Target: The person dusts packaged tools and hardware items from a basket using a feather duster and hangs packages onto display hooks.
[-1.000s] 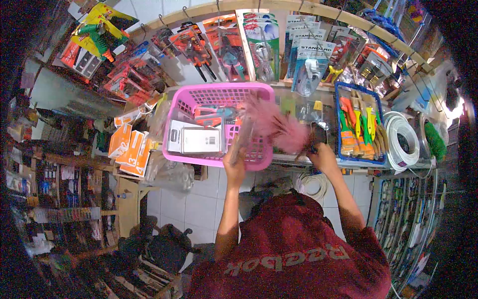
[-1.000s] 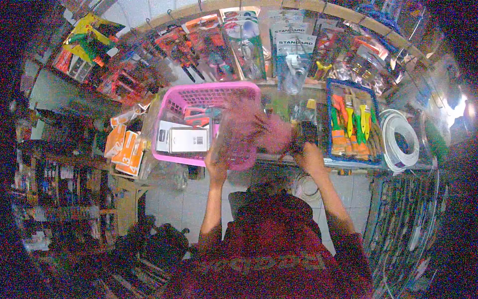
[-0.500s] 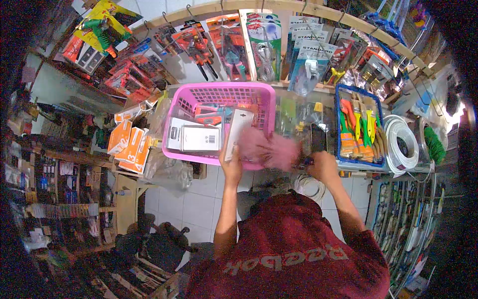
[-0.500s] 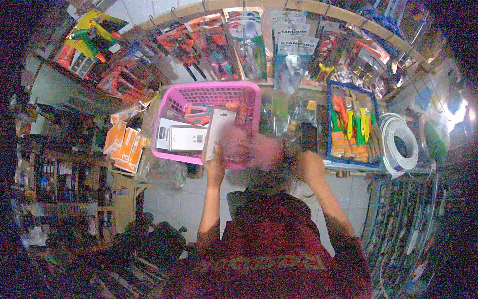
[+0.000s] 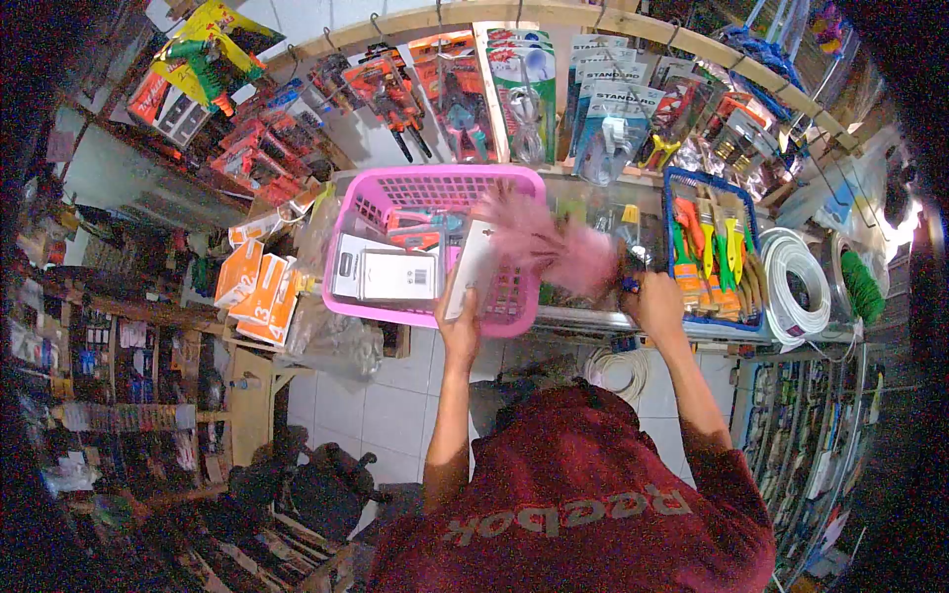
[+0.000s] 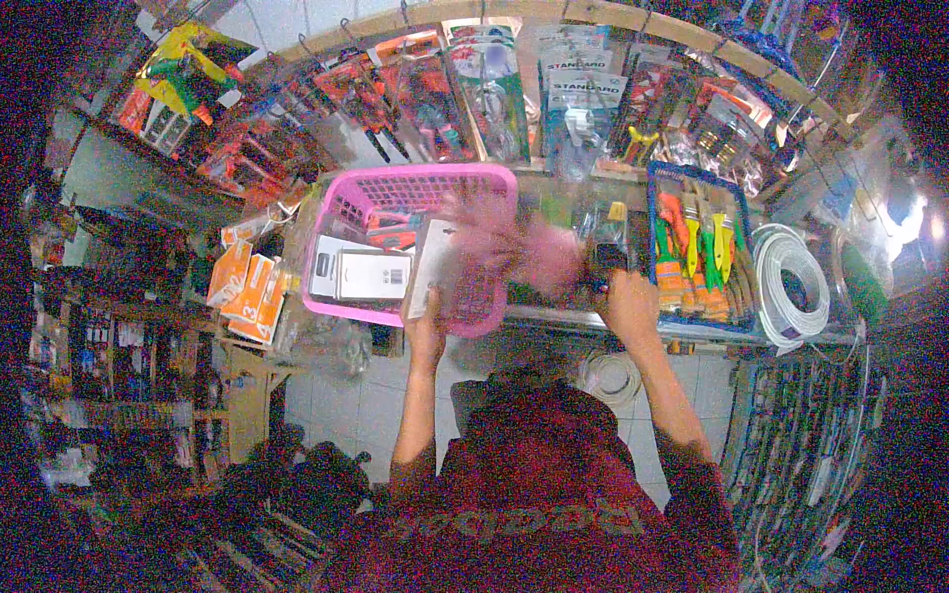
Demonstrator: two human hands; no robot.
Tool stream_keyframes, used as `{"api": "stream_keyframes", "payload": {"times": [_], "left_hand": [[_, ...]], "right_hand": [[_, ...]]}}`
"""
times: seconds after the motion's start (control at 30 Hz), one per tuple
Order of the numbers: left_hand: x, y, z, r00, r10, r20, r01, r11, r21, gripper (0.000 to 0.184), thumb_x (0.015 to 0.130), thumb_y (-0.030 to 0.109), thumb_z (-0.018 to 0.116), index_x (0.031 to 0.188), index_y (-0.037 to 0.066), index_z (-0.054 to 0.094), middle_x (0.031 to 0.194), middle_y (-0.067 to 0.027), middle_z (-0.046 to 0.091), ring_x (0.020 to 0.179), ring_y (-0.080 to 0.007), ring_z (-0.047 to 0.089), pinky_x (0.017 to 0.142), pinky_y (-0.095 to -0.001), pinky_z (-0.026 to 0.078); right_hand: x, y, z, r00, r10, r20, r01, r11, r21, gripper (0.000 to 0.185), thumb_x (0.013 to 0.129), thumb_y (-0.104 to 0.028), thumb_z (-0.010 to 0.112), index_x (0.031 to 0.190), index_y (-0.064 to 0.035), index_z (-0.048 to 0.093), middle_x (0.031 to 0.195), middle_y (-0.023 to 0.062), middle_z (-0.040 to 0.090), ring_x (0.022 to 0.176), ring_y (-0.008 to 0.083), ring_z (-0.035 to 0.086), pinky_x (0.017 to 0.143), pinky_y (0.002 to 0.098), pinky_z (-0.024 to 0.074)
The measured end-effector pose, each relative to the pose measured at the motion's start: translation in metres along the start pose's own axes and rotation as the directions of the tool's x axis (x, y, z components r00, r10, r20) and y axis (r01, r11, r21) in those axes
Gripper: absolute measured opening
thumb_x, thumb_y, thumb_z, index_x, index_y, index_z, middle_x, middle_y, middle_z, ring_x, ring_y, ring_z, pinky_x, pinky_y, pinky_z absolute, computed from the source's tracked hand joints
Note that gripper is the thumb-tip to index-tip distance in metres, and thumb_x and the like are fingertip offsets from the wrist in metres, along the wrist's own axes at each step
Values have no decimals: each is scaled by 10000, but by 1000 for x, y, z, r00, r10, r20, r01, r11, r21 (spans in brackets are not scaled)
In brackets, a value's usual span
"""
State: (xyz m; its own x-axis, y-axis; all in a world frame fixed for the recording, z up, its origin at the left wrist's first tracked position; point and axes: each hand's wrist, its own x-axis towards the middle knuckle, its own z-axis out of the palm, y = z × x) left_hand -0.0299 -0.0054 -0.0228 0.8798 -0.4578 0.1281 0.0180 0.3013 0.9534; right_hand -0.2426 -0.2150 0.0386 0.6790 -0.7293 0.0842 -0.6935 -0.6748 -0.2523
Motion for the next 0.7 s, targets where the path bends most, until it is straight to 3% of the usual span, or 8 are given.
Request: {"api": "stream_keyframes", "payload": {"times": [0.07,0.2,0.27,0.37,0.47,0.57,0.6,0.7], "left_hand": [[2,-17,-12,1000,-15,18,13,995,98,362,869,114,587,1208,11,514,1041,-63,596,891,-128,558,750,-260,458],[0,-9,-10,996,-71,56,62,988,142,441,874,163,577,1258,-26,474,1268,-130,505,1155,-187,461,981,-306,335],[1,-8,-9,996,-57,66,48,990,133,439,874,161,575,1259,-25,474,1257,-130,514,1152,-188,465,979,-305,335],[1,-5,-9,995,-69,66,59,988,143,432,873,154,572,1256,-23,478,1242,-130,527,1144,-190,474,975,-305,338],[0,1,-6,995,-57,76,43,982,182,425,871,146,573,1251,-22,484,1228,-127,537,1133,-190,482,971,-305,343],[1,2,-5,995,34,95,-58,964,260,422,864,108,568,1263,5,482,1164,-103,566,1014,-163,522,887,-291,402],[1,4,-3,992,74,104,-102,952,290,425,860,90,565,1270,18,480,1135,-91,579,956,-150,540,846,-285,430],[0,10,1,992,67,102,-92,961,260,429,859,93,563,1269,1,475,1198,-118,553,1044,-181,524,917,-309,401]], "right_hand": [[1,2,2,999,12,-40,-12,1000,-1,239,648,-234,708,825,-78,668,679,190,626,654,347,629,614,453,515],[2,-3,-3,998,16,60,-16,1000,-11,256,661,-263,709,853,-97,675,714,186,638,681,342,634,628,448,519],[4,-3,1,995,27,91,-25,999,-24,262,665,-280,711,865,-113,678,728,185,642,695,343,636,638,444,520],[2,-14,-10,999,-14,49,10,997,72,219,625,-139,630,827,-74,680,710,197,622,684,366,601,644,467,487],[2,-18,-11,999,-22,27,17,984,179,209,637,-155,635,823,-70,677,716,202,620,690,375,592,643,468,482],[3,-18,-15,996,-35,84,26,994,108,272,685,-331,708,890,-154,680,774,141,659,709,347,628,653,448,511],[3,-18,-16,996,-37,83,27,993,117,273,682,-328,709,887,-150,679,774,142,658,709,347,627,651,447,511],[2,-22,-20,997,-46,61,37,989,142,265,676,-310,707,878,-141,679,771,147,654,707,348,624,645,447,509]]}}
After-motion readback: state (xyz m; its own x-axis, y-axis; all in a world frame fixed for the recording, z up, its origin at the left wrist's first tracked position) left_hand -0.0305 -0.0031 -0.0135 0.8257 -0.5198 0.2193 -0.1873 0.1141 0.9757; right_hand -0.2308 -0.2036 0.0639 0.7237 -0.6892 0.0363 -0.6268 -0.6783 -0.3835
